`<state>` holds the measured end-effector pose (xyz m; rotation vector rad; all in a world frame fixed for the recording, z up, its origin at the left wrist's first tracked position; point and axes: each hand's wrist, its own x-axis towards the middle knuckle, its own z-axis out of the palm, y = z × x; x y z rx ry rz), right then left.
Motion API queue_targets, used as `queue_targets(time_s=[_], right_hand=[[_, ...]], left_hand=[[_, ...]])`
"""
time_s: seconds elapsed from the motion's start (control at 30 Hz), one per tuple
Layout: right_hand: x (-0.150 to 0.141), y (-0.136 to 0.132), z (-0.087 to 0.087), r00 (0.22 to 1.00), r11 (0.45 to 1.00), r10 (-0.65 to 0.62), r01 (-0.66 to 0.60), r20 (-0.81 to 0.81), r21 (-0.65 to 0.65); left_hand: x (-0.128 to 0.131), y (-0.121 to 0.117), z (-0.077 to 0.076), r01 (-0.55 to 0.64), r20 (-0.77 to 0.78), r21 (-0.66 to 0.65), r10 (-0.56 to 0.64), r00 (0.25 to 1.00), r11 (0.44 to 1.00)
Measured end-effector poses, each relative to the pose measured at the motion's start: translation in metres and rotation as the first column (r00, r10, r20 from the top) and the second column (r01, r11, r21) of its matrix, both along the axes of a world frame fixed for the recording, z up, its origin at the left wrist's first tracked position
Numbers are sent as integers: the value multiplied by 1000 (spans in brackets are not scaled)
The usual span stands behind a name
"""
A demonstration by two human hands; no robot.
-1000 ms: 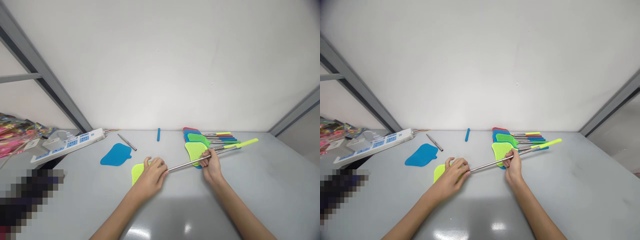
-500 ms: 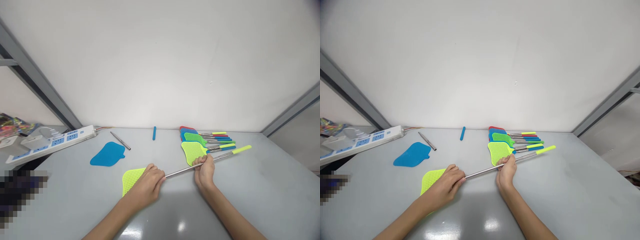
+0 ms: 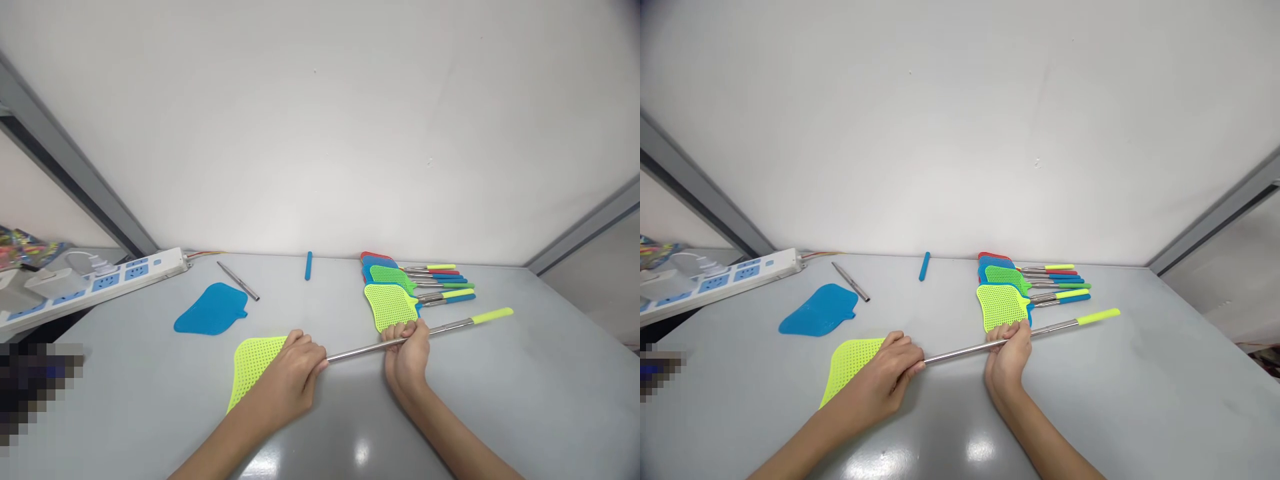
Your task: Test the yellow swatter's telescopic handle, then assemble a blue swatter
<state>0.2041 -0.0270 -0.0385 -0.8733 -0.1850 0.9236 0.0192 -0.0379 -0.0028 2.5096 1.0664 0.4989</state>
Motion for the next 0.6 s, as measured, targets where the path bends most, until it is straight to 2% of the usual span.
queue_targets(time_s=[0.6], right_hand=[[-12,-9,-1,999,999,18,-19,-45,-35]], left_hand=[[6,-7,2,-6,-24,-77,4,1000,997]])
